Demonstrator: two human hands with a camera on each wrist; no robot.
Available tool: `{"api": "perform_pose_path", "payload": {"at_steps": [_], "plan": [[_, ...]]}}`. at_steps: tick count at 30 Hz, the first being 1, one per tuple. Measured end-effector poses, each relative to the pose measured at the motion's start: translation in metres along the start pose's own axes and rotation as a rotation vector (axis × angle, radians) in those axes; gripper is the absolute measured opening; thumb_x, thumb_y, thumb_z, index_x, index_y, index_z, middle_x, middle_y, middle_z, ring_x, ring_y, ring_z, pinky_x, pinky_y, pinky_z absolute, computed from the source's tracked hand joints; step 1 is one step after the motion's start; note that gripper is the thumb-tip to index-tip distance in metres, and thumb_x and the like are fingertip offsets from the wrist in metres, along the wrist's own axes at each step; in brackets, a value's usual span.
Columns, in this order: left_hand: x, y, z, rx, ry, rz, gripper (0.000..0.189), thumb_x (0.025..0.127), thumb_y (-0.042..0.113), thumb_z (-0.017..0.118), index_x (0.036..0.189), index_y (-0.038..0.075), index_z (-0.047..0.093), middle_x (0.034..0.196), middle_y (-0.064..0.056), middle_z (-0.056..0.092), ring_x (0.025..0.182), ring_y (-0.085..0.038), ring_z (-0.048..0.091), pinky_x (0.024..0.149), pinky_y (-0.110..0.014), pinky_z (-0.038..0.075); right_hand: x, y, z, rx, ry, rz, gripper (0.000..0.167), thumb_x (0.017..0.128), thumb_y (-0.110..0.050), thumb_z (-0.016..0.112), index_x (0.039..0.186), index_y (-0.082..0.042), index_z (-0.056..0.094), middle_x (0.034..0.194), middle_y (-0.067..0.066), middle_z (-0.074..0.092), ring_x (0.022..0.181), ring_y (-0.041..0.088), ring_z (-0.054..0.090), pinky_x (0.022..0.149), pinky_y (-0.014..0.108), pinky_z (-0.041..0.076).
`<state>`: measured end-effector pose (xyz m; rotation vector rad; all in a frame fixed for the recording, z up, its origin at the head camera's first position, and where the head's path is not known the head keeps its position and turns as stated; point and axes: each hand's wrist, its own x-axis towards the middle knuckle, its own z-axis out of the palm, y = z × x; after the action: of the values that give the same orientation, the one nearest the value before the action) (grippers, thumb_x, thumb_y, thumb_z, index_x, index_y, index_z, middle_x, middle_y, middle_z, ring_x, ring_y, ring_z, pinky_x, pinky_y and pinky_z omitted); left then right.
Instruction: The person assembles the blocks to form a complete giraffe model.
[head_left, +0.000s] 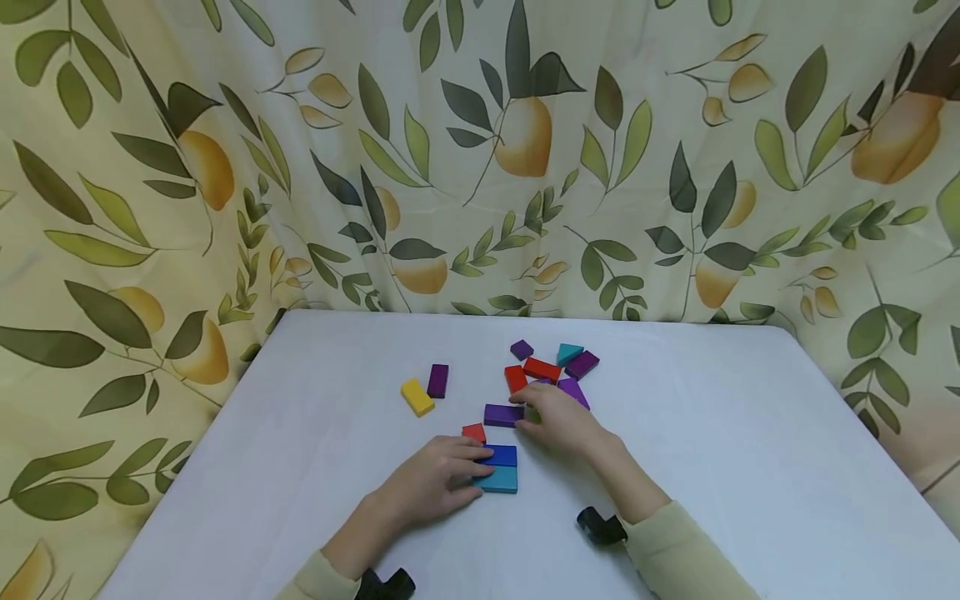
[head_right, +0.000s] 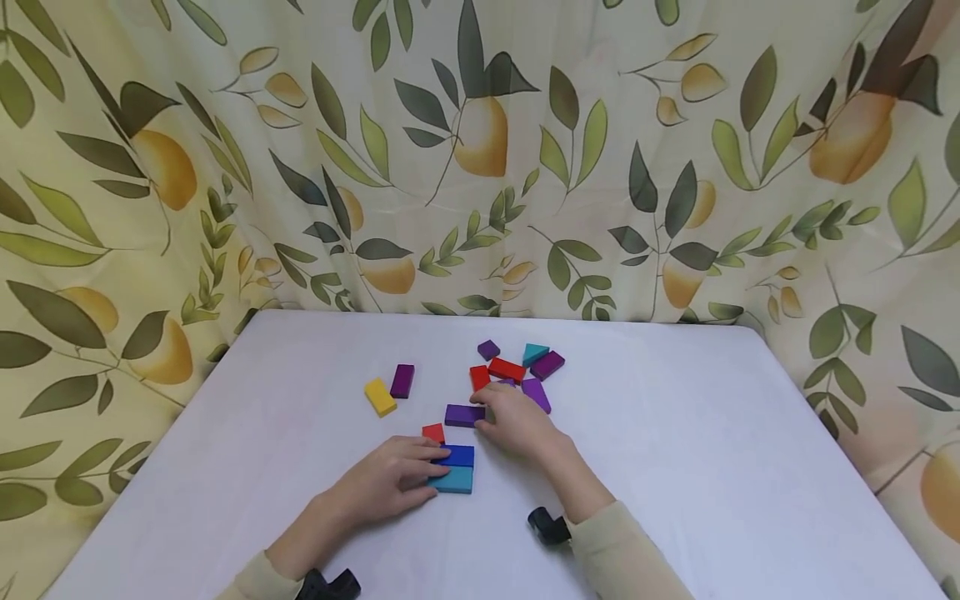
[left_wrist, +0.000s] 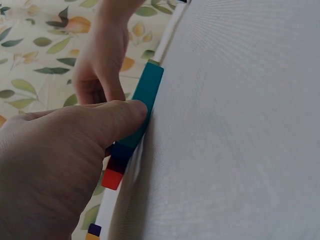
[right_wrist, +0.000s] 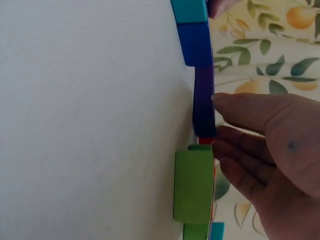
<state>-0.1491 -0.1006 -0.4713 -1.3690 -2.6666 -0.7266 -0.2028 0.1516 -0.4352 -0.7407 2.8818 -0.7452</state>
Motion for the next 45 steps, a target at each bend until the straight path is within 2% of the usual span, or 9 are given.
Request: {"api": "perform_pose_path", "payload": {"at_steps": [6,12,16,21,26,31,37,40,45], "plan": [[-0.004,-0.002,0.001,-0.035,0.002,-0.015,0.034,0.093,0.027,0.076,0.125,0.019,0.074,0.134,0.007,0.064,0.127,-0.012,0.056,0.105,-0.039,0.046,0.005,-0.006,0.007,-0.03,-0.03,-0.031,0.037,0.088,-0.012,0.079,0.124,-0.006,0.07,0.119,0.009,0.069,0.115,0.028,0.062,0.1,0.046,0.05],[-0.006,-0.006,-0.002,-0.057,0.005,-0.02,0.034,0.092,0.026,0.076,0.126,0.02,0.074,0.135,0.009,0.063,0.128,-0.011,0.055,0.106,-0.041,0.045,0.004,-0.006,0.004,-0.004,-0.005,-0.011,0.039,0.087,-0.011,0.08,0.124,-0.008,0.071,0.118,0.006,0.07,0.114,0.027,0.063,0.099,0.046,0.051],[-0.006,-0.007,-0.005,-0.064,0.007,-0.02,0.034,0.092,0.025,0.076,0.126,0.02,0.074,0.136,0.01,0.062,0.128,-0.011,0.055,0.107,-0.041,0.045,-0.004,-0.004,-0.001,0.016,0.026,-0.007,0.04,0.087,-0.012,0.081,0.125,-0.008,0.071,0.118,0.005,0.07,0.115,0.027,0.062,0.099,0.047,0.051],[-0.004,-0.006,-0.004,-0.082,0.003,-0.012,0.033,0.093,0.024,0.074,0.126,0.019,0.073,0.136,0.009,0.062,0.129,-0.011,0.054,0.107,-0.04,0.045,-0.026,-0.001,-0.007,0.013,0.023,-0.026,0.037,0.087,-0.013,0.081,0.122,-0.007,0.072,0.116,0.005,0.071,0.111,0.027,0.064,0.096,0.046,0.053],[-0.003,-0.007,-0.001,-0.077,0.009,-0.01,0.032,0.093,0.024,0.074,0.126,0.019,0.074,0.136,0.01,0.062,0.129,-0.011,0.053,0.107,-0.04,0.045,-0.049,-0.003,-0.014,-0.003,0.0,-0.049,0.034,0.086,-0.013,0.081,0.119,-0.007,0.073,0.113,0.004,0.071,0.107,0.027,0.065,0.093,0.047,0.054],[-0.002,-0.006,-0.002,-0.086,0.013,-0.022,0.033,0.093,0.023,0.075,0.126,0.019,0.074,0.135,0.01,0.062,0.128,-0.011,0.054,0.106,-0.04,0.045,-0.064,-0.006,-0.019,0.022,-0.053,-0.03,0.032,0.086,-0.013,0.081,0.117,-0.009,0.074,0.112,0.003,0.071,0.105,0.025,0.065,0.092,0.047,0.055],[-0.002,-0.003,0.0,-0.09,0.002,-0.031,0.033,0.093,0.023,0.075,0.126,0.019,0.074,0.135,0.01,0.062,0.129,-0.011,0.054,0.106,-0.04,0.045,-0.075,-0.002,-0.021,0.084,-0.143,0.003,0.028,0.086,-0.013,0.081,0.113,-0.011,0.074,0.106,-0.002,0.07,0.097,0.02,0.063,0.089,0.045,0.056],[-0.003,-0.003,0.001,-0.089,-0.008,-0.033,0.033,0.093,0.023,0.074,0.126,0.02,0.074,0.135,0.01,0.062,0.129,-0.011,0.054,0.106,-0.042,0.046,-0.079,0.001,-0.018,0.097,-0.185,0.019,0.028,0.084,-0.017,0.083,0.111,-0.013,0.074,0.102,-0.007,0.069,0.091,0.015,0.06,0.085,0.04,0.056],[-0.004,-0.002,0.001,-0.073,0.0,-0.027,0.032,0.093,0.023,0.075,0.125,0.02,0.074,0.135,0.009,0.063,0.129,-0.012,0.054,0.105,-0.042,0.046,-0.08,0.001,-0.012,0.101,-0.196,-0.015,0.032,0.083,-0.021,0.085,0.111,-0.013,0.073,0.101,-0.008,0.068,0.087,0.011,0.058,0.08,0.033,0.055]]}}
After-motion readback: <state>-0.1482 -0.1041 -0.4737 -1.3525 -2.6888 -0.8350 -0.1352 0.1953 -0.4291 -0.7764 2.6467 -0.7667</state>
